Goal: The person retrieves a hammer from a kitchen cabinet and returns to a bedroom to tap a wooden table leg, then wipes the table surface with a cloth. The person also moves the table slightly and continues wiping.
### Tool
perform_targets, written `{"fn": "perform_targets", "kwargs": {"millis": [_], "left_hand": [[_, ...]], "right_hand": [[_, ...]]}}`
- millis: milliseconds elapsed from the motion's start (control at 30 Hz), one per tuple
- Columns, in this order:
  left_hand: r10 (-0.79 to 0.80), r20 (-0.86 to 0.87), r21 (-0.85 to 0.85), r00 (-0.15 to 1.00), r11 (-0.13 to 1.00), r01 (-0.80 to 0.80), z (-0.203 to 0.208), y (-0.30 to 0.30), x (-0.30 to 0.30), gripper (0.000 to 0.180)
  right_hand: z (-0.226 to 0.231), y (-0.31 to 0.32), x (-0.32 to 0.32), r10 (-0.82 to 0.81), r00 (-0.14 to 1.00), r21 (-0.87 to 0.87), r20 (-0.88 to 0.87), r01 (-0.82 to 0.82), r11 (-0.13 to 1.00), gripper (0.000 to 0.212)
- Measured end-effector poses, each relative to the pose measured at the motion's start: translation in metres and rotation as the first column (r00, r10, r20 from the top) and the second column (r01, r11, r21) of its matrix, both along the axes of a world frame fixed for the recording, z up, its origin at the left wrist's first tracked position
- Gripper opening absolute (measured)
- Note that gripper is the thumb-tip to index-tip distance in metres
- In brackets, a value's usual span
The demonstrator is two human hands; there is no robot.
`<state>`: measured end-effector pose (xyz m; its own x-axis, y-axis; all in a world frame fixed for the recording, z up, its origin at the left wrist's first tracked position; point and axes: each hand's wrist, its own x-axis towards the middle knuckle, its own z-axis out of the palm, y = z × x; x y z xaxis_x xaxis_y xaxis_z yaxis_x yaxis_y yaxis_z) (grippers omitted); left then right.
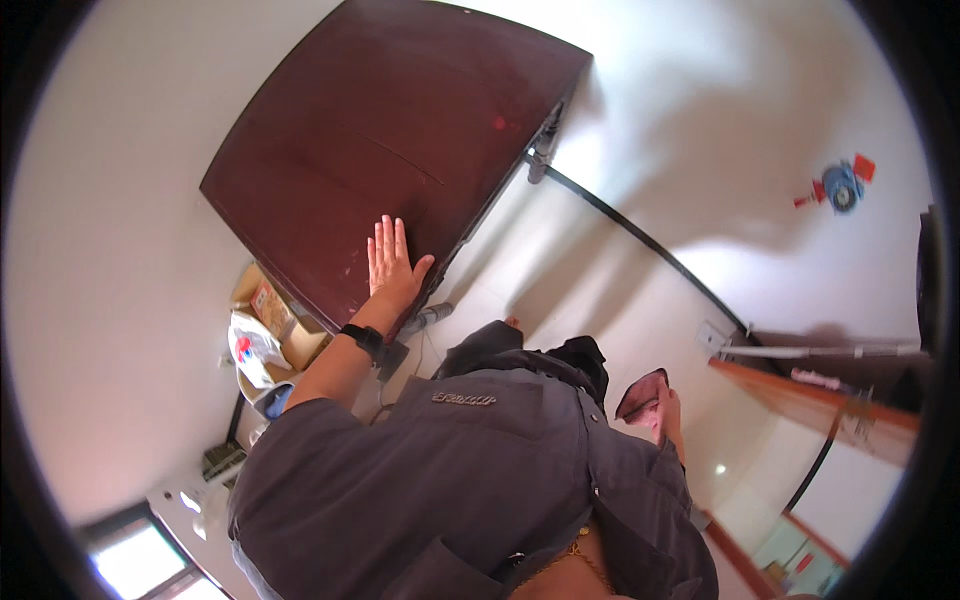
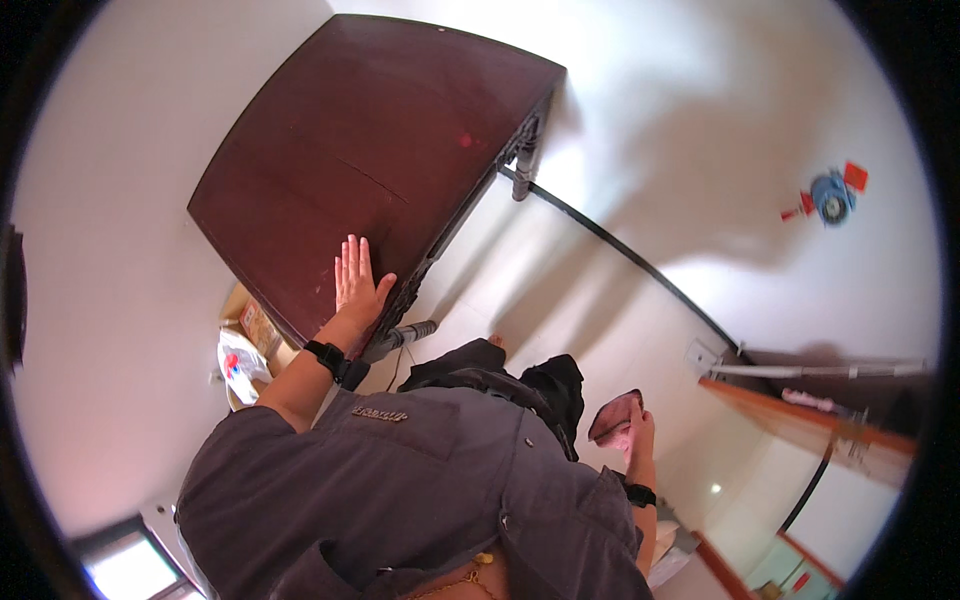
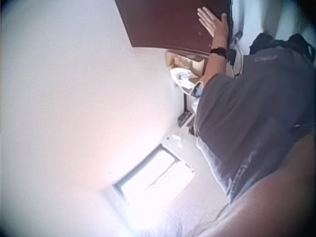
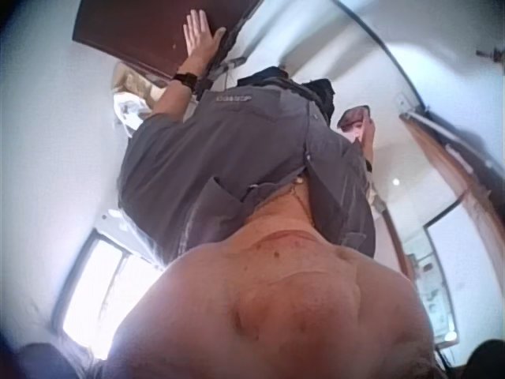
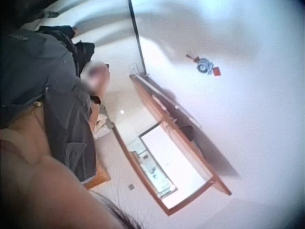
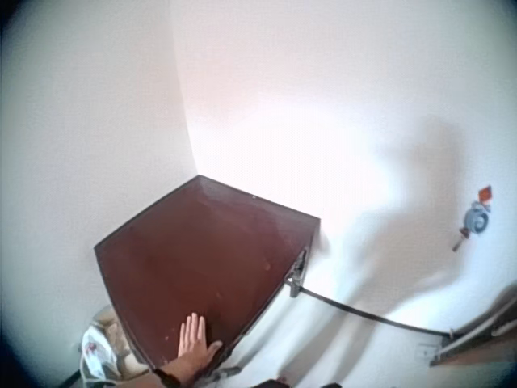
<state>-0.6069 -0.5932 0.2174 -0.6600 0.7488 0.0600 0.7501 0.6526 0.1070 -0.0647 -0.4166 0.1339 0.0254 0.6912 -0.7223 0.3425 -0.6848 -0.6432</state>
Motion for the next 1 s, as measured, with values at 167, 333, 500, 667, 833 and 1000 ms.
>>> {"fn": "perform_targets", "kwargs": {"millis": [167, 333, 500, 667, 833, 1000], "left_hand": [[0.152, 0.009, -0.083, 0.988, 0.985, -0.151, 0.004, 0.003, 0.019, 0.079], [0.466, 0.062, 0.169, 0.882, 0.866, -0.470, 0.002, 0.016, 0.073, 0.073], [0.720, 0.183, 0.216, 0.670, 0.635, -0.742, -0.012, 0.003, 0.182, 0.068], [0.860, 0.250, 0.121, 0.444, 0.427, -0.896, -0.015, -0.020, 0.250, 0.058], [0.906, 0.314, 0.025, 0.283, 0.290, -0.957, -0.032, -0.063, 0.280, 0.053], [0.907, 0.382, 0.016, 0.180, 0.188, -0.982, -0.037, -0.096, 0.302, 0.048]], "right_hand": [[-0.004, 0.121, -0.027, 0.316, 0.948, 0.008, -0.030, -0.316, 0.949, 0.049], [0.021, 0.254, -0.081, 0.671, 0.742, 0.138, 0.000, -0.664, 0.735, 0.046], [0.019, 0.346, -0.151, 0.882, 0.424, 0.365, 0.205, -0.869, 0.333, 0.045], [0.047, 0.343, -0.254, 0.940, 0.340, 0.525, -0.008, -0.799, 0.293, 0.039], [0.074, 0.312, -0.371, 0.873, 0.346, 0.501, -0.344, -0.718, 0.482, 0.039], [0.107, 0.275, -0.483, 0.845, 0.367, 0.594, -0.388, -0.602, 0.534, 0.043]]}}
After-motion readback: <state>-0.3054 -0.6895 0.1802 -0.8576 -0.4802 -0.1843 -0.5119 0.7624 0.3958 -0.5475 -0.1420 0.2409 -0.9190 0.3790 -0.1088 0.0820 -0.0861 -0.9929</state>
